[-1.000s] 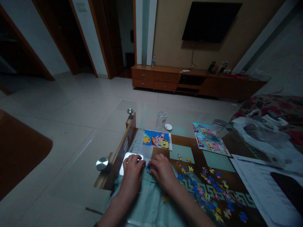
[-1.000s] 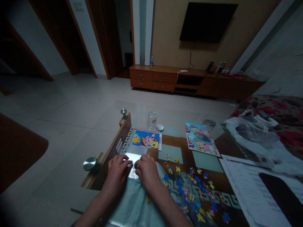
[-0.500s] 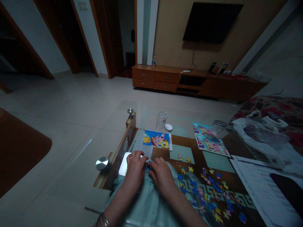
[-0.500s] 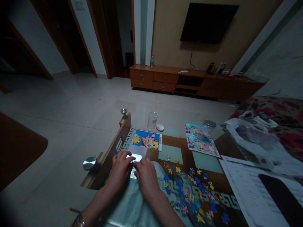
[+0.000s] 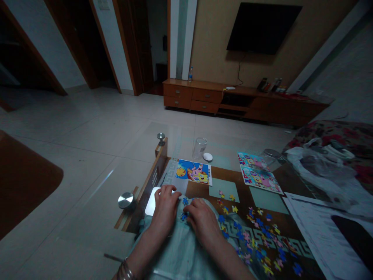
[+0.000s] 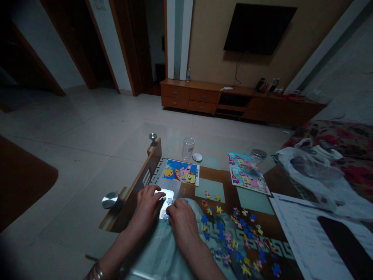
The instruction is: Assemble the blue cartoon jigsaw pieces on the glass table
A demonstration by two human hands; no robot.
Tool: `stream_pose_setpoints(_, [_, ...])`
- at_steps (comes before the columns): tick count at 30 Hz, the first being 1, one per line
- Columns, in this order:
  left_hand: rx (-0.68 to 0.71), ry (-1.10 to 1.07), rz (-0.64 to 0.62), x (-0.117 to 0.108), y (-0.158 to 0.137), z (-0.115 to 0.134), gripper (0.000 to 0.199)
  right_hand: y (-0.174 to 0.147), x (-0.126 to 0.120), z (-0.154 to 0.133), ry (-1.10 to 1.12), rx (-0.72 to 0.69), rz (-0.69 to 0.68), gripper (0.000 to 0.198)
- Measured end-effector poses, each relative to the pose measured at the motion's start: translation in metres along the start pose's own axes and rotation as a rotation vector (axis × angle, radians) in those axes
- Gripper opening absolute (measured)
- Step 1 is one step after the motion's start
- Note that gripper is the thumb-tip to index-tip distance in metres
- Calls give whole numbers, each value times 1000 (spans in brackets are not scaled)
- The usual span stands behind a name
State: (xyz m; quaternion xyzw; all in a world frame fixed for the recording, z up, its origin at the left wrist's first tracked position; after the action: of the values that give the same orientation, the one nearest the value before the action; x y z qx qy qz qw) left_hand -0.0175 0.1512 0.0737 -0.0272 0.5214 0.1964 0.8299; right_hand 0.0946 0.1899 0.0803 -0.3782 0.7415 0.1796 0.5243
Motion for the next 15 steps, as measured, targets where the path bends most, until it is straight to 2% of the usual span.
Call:
stream_pose_setpoints(3, [4,2,0,1,-1,1,29,-2,6,-1,-17,21,-11,16])
stream_pose_setpoints(11, [30,12,-32,13,4,6,30,-14,15,11,-15,206,51,5])
stream_pose_setpoints(15, [40,21,-64,19,7,7,27,-14,10,11,78,179,83,17])
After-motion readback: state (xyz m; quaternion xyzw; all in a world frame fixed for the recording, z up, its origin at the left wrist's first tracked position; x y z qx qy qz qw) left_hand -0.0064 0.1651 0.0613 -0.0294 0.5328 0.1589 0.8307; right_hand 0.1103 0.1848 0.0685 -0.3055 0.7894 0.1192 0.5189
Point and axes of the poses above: each hand's wrist, its own y-axis towards the middle knuckle, its own x-axis out of the palm, z = x × y, the point moved 7 cm from there along y, towards the middle knuckle, and after that the axes turned 3 degrees about z, right-handed, at the moved point
